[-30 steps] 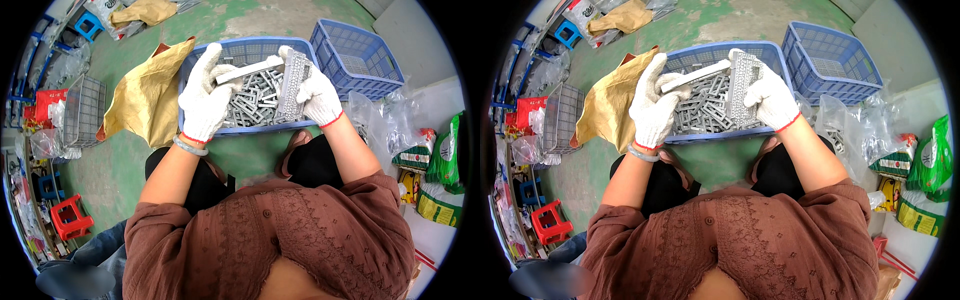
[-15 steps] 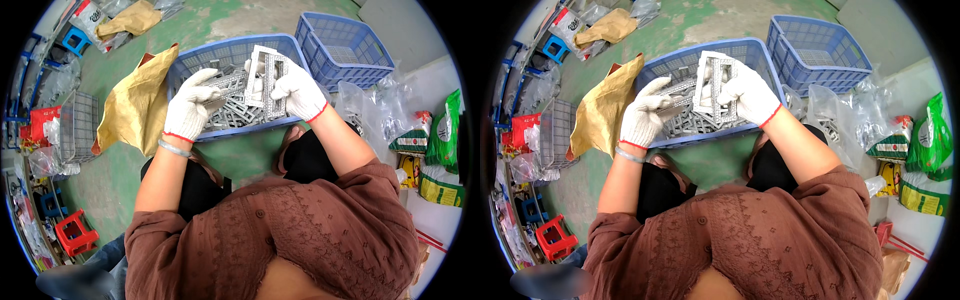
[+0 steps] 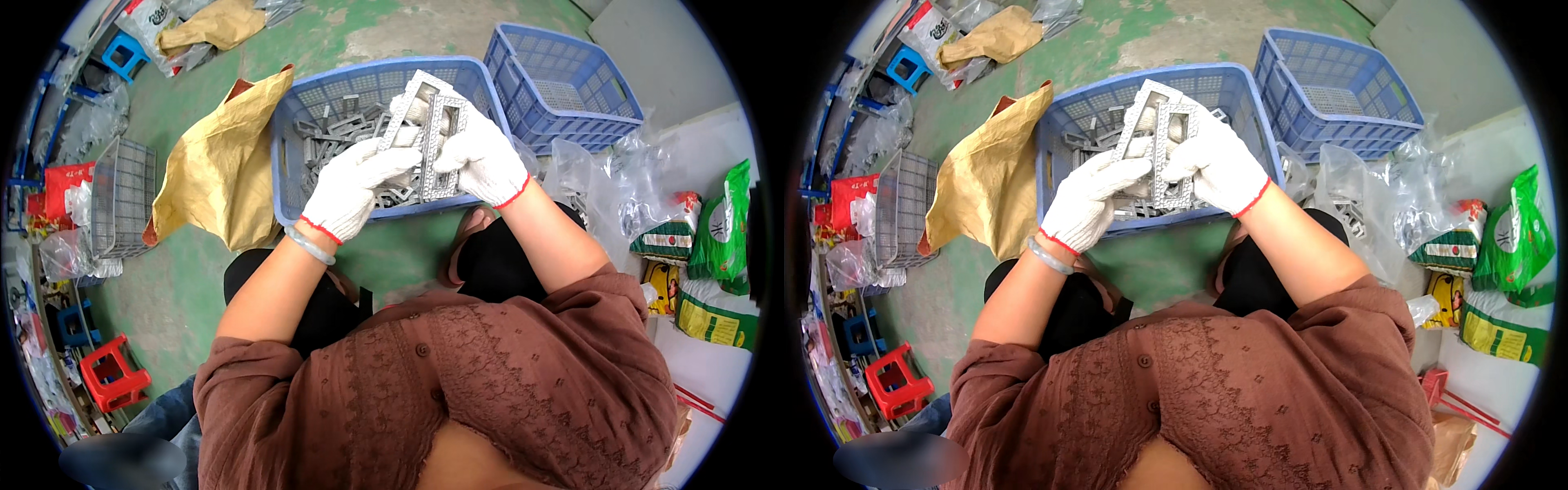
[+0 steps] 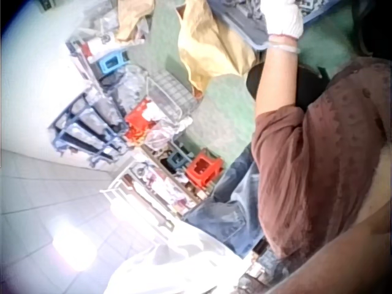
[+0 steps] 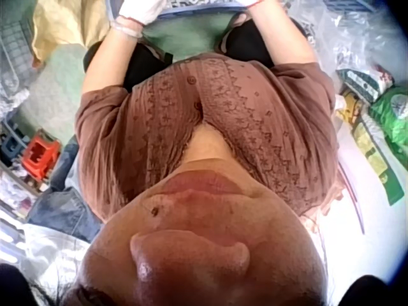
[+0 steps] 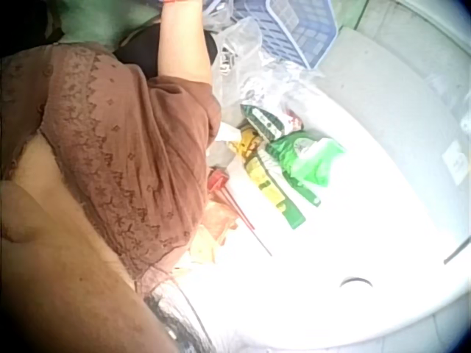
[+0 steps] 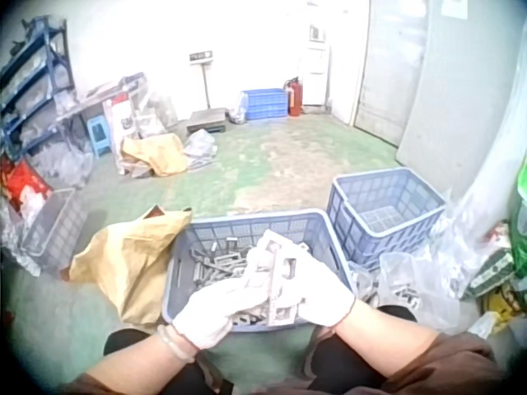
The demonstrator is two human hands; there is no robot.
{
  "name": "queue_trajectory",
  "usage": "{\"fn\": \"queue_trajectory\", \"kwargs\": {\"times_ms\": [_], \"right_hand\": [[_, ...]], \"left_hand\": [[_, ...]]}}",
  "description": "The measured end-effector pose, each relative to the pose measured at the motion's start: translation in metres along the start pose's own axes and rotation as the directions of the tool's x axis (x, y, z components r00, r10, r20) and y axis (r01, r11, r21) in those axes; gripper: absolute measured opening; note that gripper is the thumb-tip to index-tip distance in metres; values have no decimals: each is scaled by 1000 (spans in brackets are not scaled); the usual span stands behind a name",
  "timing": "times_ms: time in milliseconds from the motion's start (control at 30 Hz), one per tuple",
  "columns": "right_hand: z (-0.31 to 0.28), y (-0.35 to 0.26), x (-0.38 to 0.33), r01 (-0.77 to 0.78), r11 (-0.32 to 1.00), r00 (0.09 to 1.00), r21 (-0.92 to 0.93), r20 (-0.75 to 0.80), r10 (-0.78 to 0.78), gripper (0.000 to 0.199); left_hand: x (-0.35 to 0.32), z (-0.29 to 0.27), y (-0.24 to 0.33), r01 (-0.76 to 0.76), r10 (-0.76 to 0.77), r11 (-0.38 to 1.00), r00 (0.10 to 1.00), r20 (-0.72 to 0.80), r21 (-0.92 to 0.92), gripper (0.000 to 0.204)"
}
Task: The person sits on the floor and sorts small rectangular metal parts from a large sack into a blue plastic crate. They pick up handfuls of parts, inspect them, and place them into the crate.
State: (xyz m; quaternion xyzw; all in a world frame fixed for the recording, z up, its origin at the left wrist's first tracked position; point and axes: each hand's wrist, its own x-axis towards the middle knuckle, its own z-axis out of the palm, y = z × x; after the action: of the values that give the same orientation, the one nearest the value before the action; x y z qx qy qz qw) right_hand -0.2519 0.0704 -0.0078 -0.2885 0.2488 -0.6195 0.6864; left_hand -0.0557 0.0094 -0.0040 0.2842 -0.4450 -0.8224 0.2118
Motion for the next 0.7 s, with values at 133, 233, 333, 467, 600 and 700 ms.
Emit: {"fn": "queue_trajectory", "kwargs": {"times_ms": [133, 233, 333, 467, 600, 700], "right_hand": [[-3, -1, 0, -9, 999, 1000, -44, -22, 8, 85], [3, -6, -1, 0, 998, 1000, -64, -7, -1, 74], [6, -12, -4, -10, 1000, 999, -25, 34, 11, 76], [-6, -21, -9, -61, 995, 998, -84, 1, 61, 81], [-8, -21, -8, -95, 992, 995, -80, 4, 96, 84], [-7, -20, -6, -106, 993, 993, -58, 43, 109, 82]], "left_hand": [[4, -17, -7, -64, 64, 997, 998, 2, -45, 27], [3, -21, -6, -63, 67, 992, 997, 27, -112, 26], [2, -24, -2, -45, 49, 987, 999, 23, -152, 25], [7, -34, 4, -32, 27, 991, 999, -40, -132, 28], [8, -35, 6, 32, -53, 981, 993, -105, -193, 31], [6, -35, 8, 44, -64, 963, 996, -66, -267, 25]]}}
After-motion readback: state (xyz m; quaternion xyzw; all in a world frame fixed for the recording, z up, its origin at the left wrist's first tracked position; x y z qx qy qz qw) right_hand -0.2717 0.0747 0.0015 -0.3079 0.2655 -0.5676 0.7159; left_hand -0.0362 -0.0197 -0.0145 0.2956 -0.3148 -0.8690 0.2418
